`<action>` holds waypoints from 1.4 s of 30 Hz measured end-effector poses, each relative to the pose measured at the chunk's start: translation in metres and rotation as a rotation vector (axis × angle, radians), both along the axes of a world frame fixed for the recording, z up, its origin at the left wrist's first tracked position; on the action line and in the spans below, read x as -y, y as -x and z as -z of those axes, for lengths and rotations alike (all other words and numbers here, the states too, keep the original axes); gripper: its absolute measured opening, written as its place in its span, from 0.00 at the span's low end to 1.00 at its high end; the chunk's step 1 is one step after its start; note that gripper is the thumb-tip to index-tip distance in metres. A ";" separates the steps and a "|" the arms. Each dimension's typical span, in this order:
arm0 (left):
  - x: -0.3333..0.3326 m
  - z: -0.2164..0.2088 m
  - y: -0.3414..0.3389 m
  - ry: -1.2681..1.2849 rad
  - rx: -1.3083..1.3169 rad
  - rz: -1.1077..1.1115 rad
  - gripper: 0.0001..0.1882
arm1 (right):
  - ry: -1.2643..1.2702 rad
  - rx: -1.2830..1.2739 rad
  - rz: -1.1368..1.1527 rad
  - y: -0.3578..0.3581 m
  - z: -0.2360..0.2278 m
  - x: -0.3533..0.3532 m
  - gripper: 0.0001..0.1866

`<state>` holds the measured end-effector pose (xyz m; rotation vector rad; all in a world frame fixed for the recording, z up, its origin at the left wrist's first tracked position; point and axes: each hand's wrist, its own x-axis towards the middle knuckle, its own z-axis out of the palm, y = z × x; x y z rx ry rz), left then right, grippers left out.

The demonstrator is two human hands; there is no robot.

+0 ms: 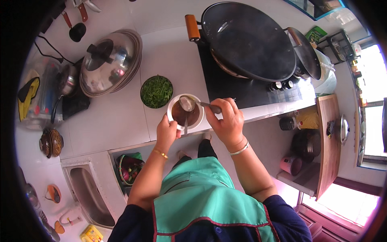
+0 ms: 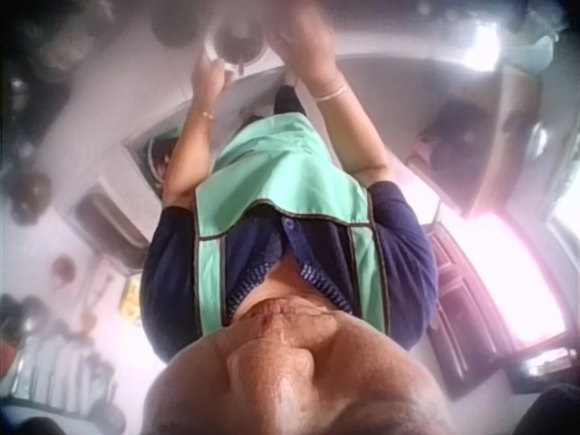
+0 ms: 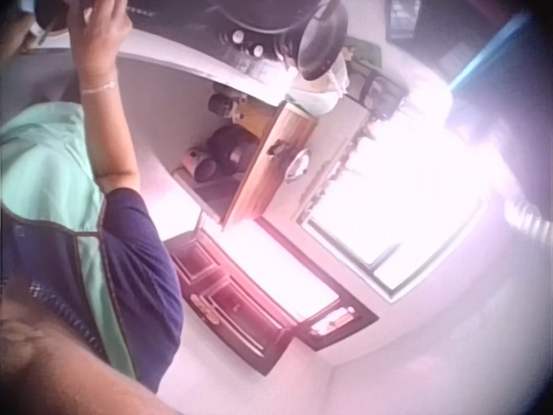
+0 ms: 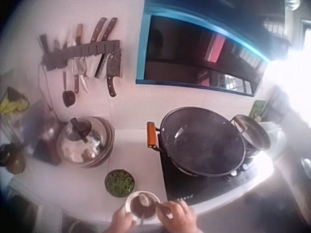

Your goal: The person transfers oil from a pan on a stove into a bowl using a ladle and stirs the red mixture with a spoon.

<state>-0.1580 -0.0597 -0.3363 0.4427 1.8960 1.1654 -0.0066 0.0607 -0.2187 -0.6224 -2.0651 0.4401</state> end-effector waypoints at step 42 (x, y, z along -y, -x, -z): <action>-0.229 -0.315 -0.023 0.288 0.019 0.891 0.14 | 1.034 0.332 -0.193 -0.062 -0.065 -0.379 0.09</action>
